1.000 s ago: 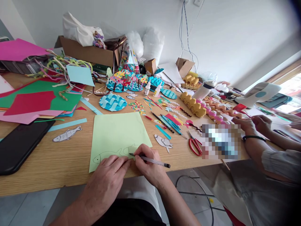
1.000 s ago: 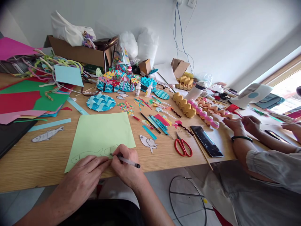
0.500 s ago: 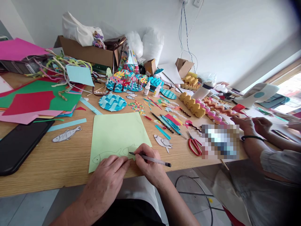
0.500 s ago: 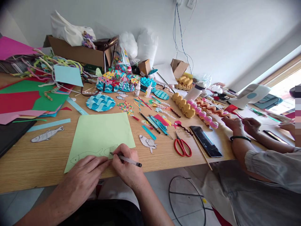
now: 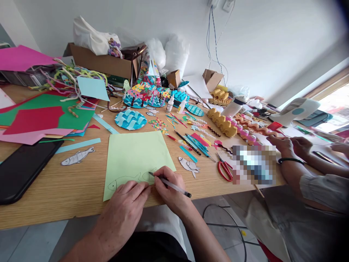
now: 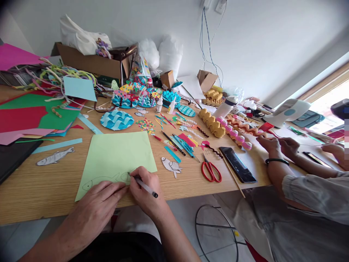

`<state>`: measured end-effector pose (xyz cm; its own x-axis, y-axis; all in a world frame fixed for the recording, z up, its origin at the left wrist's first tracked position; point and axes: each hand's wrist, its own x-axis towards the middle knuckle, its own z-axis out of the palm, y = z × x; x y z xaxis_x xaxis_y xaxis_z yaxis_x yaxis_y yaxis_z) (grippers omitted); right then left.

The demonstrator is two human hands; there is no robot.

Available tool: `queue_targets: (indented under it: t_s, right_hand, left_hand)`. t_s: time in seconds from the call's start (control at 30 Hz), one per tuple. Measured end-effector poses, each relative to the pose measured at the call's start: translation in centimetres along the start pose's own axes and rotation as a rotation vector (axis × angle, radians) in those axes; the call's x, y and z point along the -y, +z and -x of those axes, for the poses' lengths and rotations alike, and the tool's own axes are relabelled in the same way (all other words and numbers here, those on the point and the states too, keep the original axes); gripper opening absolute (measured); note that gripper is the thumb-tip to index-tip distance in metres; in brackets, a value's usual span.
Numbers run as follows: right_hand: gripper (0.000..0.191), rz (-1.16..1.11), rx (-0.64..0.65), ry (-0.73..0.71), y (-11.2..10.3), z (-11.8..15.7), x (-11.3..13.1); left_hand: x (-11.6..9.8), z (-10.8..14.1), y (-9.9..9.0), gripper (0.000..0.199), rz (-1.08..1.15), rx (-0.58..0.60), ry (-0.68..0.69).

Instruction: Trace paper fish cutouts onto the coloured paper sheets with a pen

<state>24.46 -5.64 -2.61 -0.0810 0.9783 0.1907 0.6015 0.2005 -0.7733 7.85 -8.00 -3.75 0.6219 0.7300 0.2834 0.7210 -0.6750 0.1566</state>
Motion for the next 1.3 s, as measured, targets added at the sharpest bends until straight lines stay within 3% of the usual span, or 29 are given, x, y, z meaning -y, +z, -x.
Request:
queue_targets:
  t_s: [1.0, 1.3]
  right_hand:
    - [0.010, -0.081, 0.059, -0.024, -0.61, 0.30, 0.03]
    - [0.006, -0.102, -0.015, 0.011, -0.51, 0.84, 0.39]
  left_hand:
    - [0.25, 0.15, 0.40, 0.034, 0.004, 0.026, 0.025]
    - [0.22, -0.06, 0.24, 0.041, 0.022, -0.004, 0.021]
